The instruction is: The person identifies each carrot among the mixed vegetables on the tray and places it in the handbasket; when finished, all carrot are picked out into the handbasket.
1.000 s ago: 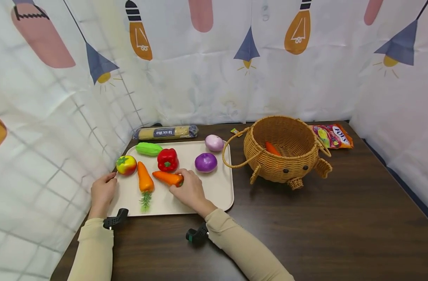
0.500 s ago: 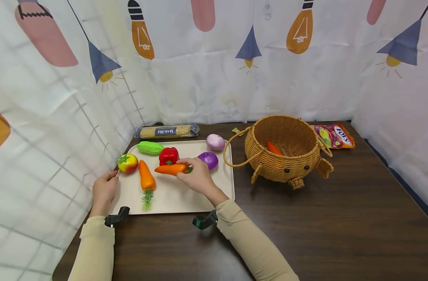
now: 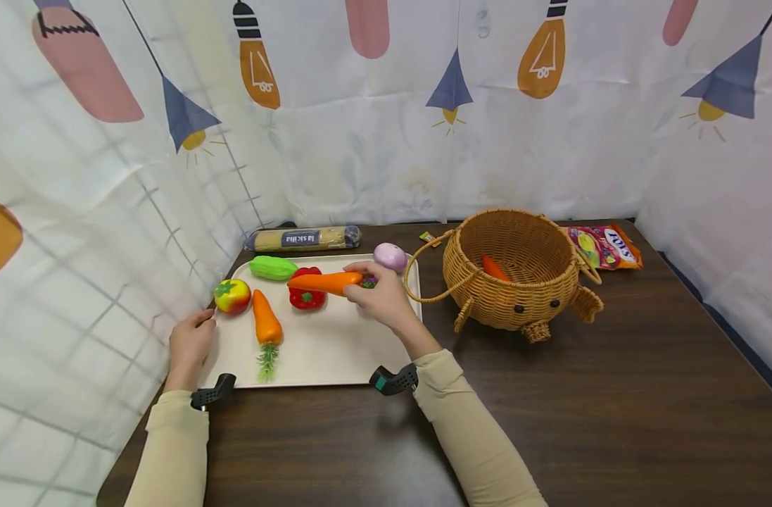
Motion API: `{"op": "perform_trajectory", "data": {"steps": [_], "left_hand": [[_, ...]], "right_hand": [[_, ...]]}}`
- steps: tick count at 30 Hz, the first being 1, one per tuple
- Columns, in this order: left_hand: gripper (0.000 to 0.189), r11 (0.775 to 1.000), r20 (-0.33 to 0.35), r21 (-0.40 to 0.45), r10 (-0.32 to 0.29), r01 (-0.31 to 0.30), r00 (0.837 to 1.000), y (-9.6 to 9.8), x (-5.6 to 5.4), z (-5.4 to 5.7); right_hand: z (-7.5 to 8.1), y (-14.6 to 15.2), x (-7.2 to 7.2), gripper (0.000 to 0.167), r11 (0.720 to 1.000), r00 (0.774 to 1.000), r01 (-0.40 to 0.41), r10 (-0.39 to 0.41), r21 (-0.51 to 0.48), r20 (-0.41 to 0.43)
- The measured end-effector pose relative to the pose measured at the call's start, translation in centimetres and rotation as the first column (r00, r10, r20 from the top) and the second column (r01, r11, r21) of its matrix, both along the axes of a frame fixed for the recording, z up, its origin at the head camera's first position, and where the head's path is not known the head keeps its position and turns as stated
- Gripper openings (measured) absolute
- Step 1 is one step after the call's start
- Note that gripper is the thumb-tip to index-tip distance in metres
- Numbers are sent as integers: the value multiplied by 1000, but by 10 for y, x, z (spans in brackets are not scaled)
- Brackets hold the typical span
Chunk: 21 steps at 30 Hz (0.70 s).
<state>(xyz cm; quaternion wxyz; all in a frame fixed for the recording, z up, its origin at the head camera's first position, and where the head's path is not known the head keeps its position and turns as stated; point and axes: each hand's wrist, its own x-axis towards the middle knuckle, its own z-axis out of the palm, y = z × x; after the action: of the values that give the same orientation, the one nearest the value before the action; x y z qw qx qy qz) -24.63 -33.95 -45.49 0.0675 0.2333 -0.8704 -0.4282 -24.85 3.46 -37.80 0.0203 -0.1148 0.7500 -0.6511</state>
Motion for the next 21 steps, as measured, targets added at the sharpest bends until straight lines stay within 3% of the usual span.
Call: {"op": "perform_trajectory", "data": {"steps": [8, 21], "left_hand": [[47, 1000, 5, 2, -1, 1, 1000, 1, 0, -1], [47, 1000, 2, 14, 11, -11, 1000, 1, 0, -1]], "right_hand": [[18, 30, 0, 37, 999, 999, 21, -23, -48, -46], [32, 63, 3, 39, 987, 990, 98, -109, -124, -90]]}}
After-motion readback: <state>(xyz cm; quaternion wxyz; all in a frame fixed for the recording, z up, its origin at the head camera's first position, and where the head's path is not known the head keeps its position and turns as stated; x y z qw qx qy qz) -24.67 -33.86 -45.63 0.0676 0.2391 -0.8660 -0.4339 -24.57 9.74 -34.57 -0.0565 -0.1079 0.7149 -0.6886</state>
